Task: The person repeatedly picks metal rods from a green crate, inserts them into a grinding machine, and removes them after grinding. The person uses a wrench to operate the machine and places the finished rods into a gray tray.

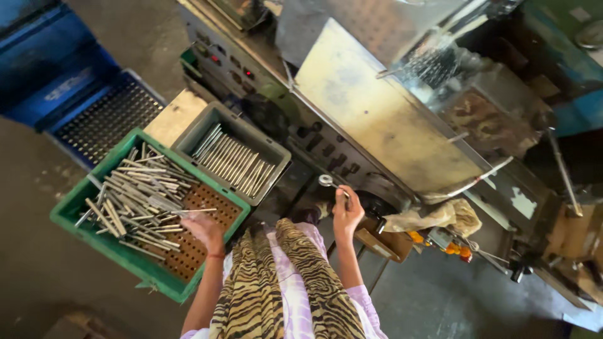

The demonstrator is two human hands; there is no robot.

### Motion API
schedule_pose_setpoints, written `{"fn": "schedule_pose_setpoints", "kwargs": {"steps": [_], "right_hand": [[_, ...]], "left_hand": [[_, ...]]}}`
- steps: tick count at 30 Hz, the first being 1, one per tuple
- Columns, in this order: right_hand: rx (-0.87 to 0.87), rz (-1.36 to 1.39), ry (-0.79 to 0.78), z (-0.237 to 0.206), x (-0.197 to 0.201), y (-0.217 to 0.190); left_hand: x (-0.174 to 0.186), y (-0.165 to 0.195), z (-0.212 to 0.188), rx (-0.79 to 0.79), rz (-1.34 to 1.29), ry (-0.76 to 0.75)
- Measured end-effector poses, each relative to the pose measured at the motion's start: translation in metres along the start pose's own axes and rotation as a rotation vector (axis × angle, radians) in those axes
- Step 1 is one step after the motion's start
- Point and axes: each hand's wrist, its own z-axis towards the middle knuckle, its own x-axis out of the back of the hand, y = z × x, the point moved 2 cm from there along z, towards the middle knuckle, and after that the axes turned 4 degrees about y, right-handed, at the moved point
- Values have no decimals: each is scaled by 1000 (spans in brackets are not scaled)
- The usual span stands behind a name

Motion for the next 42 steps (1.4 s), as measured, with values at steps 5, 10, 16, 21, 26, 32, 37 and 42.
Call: {"fn": "schedule_pose_setpoints", "kwargs": {"steps": [5, 10, 16, 21, 26, 32, 37, 42], "right_hand": [[-4, 82, -47, 5, -9, -16], [89, 144, -26, 14, -17, -48], [47, 277, -8, 16, -12, -73], [267, -12, 15, 11, -3, -69], [535, -297, 48, 11, 11, -66], [722, -388, -58, 20, 31, -78], [460, -301, -41, 28, 42, -76], [379, -193, 121, 25, 35, -73]], "left_hand": [[-81, 64, -5, -131, -429, -505], [-139, 120, -51, -285, -412, -969], [-140, 181, -103, -305, -657, -1268], [-140, 192, -115, 458, -802, -1579], [-157, 195, -108, -445, -563, -1482], [-164, 195, -107, -91, -404, -1780], [-157, 212, -114, -42, -329, -1762], [-153, 234, -114, -672, -550, -1411]]}}
